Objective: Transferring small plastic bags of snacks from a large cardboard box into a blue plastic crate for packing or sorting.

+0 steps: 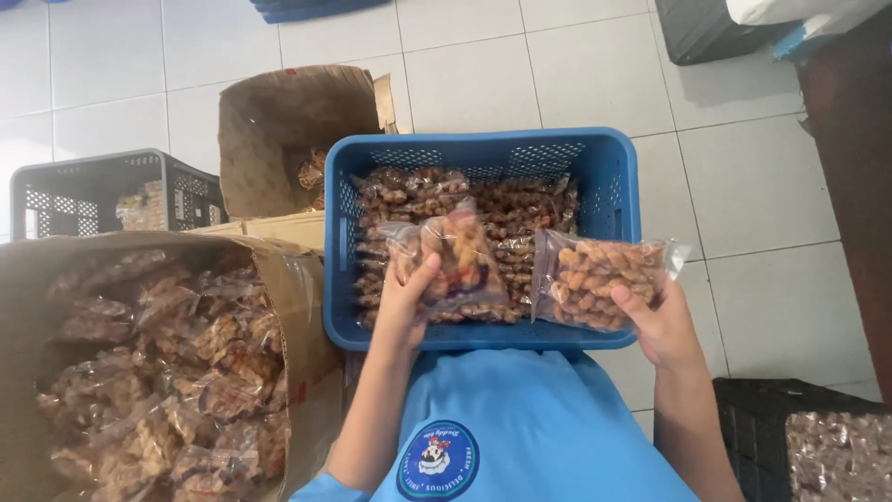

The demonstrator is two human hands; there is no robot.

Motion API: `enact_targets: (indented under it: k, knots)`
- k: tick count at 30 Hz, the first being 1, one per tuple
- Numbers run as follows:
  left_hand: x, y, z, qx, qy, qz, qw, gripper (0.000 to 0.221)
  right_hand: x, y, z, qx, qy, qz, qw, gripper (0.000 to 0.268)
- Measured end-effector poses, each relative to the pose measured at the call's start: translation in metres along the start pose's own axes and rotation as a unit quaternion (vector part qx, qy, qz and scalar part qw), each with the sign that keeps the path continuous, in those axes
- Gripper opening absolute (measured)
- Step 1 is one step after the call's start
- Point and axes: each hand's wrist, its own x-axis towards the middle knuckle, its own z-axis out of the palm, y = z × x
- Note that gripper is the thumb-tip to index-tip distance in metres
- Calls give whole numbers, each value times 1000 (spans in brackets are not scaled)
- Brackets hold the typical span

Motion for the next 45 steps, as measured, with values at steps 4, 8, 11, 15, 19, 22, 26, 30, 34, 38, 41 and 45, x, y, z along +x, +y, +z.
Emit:
enact_targets:
  k: [4,8,11,15,19,22,26,30,34,38,41,45]
  knots:
    - [-4,-5,5,34,-24,173,984,54,2,17,12,49,88,102,990,41]
    - [8,-26,25,242,-109,545,795,35,5,44,19,162,89,136,973,39]
    - [-2,-41,34,394,-131,650,636,16,3,67,18,123,84,125,981,39]
    - [-7,-58,31,572,-178,611,518,32,0,86,11,-53,29,75,995,37]
    - [-11,-46,29,583,-249,585,505,36,-10,68,25,-4,29,135,990,34]
    - [-11,-40,25,586,-369,469,548,90,-12,80,20,88,55,189,976,34]
    - [-1,-56,20,487,-361,407,683,52,-14,131,0,69,52,165,983,39]
    - [6,-43,24,366,-201,433,799,81,-15,103,14,-77,42,55,995,42]
    - [15,-43,14,203,-312,49,927,125,-14,108,15,-123,30,38,991,40]
    - [30,-80,-7,177,-232,-118,949,84,-17,84,46,-85,12,51,995,51]
    - [16,-77,5,211,-210,-20,955,85,-13,84,45,-83,-44,55,994,78]
    - [16,-71,-1,376,-243,191,874,99,-7,134,27,-173,-78,10,982,111]
